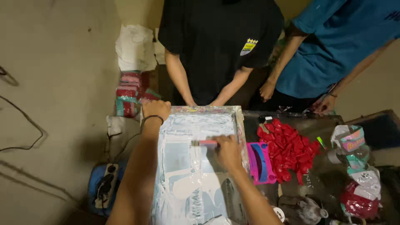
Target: The person uses a scraper to remove white paint from a framed artwork on a table. Two other people stand nearby and observe the process.
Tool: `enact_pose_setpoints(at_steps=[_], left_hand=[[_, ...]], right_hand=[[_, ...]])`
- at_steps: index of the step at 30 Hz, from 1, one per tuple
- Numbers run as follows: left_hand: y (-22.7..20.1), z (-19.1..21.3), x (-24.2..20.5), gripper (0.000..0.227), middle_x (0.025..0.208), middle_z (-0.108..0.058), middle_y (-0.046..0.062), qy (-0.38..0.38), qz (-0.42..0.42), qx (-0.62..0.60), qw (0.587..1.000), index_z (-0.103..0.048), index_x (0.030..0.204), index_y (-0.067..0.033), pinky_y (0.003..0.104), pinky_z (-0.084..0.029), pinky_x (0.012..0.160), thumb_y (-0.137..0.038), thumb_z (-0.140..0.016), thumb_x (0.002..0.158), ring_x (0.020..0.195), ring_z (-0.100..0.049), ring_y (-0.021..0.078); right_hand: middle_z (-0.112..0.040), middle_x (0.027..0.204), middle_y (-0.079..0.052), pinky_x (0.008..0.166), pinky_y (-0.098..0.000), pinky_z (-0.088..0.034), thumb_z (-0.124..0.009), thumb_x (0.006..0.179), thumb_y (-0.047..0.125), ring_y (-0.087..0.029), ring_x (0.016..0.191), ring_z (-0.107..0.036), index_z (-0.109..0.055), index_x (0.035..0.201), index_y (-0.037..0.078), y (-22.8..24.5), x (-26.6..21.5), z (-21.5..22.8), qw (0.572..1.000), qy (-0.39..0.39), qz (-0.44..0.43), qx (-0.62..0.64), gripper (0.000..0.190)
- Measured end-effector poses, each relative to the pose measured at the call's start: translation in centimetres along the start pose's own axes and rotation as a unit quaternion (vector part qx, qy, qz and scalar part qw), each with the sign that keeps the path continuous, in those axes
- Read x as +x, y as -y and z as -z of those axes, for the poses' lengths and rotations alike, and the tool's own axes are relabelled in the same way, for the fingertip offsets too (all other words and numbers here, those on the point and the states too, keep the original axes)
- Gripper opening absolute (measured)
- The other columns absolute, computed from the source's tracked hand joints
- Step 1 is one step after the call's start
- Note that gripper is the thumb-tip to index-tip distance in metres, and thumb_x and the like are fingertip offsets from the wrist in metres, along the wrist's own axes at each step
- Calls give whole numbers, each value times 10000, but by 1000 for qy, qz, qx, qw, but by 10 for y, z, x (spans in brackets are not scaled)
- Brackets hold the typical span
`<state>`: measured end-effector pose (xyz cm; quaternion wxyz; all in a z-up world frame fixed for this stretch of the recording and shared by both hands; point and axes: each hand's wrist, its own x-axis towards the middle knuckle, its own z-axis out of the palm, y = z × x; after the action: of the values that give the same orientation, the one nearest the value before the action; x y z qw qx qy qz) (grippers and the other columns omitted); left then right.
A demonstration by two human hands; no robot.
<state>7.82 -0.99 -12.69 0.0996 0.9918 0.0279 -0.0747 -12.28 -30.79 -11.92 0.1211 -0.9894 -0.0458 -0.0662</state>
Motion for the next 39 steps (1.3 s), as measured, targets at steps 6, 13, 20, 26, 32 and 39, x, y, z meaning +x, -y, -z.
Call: enact_pose_setpoints(at_steps=[6, 13, 20, 26, 32, 39], left_hand=[[8, -49, 27, 562, 1005, -835, 169, -78, -11, 69, 994, -883, 1009, -158, 493, -517, 944, -445, -400, 1040, 1020, -814, 365], [-4, 24, -11, 572, 1035, -841, 84, -70, -30, 68, 995, -876, 1003, -210, 518, -416, 957, -396, -338, 1063, 1006, -800, 310], [-12, 86, -63, 441, 858, -830, 37, -290, -98, 89, 948, -861, 836, -248, 556, -435, 821, -368, -475, 1013, 817, -812, 303], [-20, 116, -103, 601, 971, -857, 91, -215, -61, -19, 975, -855, 962, -174, 497, -394, 1009, -487, -351, 1055, 1016, -826, 324], [-21, 106, -77, 569, 946, -850, 110, -253, -70, -29, 965, -843, 923, -158, 505, -402, 976, -465, -381, 1050, 975, -820, 336], [-9, 50, -29, 611, 1080, -857, 73, -139, -54, -13, 989, -845, 1052, -186, 466, -381, 966, -503, -323, 1071, 1053, -811, 306]], right_hand=[[-771, 1189, 107, 732, -627, -473, -809, 736, 405, -268, 1109, -612, -770, 1190, 353, 22, -113, -5, 999, 26, 29, -16, 459], [-808, 1200, 160, 804, -481, -407, -787, 678, 335, -231, 1124, -622, -779, 1202, 380, 77, -145, 4, 991, -75, 40, 101, 527], [-752, 1162, 153, 738, -495, -376, -800, 671, 177, -250, 1076, -583, -736, 1191, 332, 152, -139, 21, 985, -114, 122, 43, 547], [-732, 1060, 134, 966, -562, -496, -715, 931, 278, -226, 1209, -588, -746, 1116, 397, 159, -43, 55, 999, -18, 44, 5, 222], [-744, 1037, 127, 880, -570, -577, -811, 855, 340, -233, 1178, -631, -760, 1120, 406, 161, -7, 73, 999, 7, 36, -1, 278], [-736, 1079, 150, 948, -568, -598, -844, 837, 279, -200, 1226, -613, -752, 1183, 406, 141, 16, 39, 1000, 8, 21, 21, 380]])
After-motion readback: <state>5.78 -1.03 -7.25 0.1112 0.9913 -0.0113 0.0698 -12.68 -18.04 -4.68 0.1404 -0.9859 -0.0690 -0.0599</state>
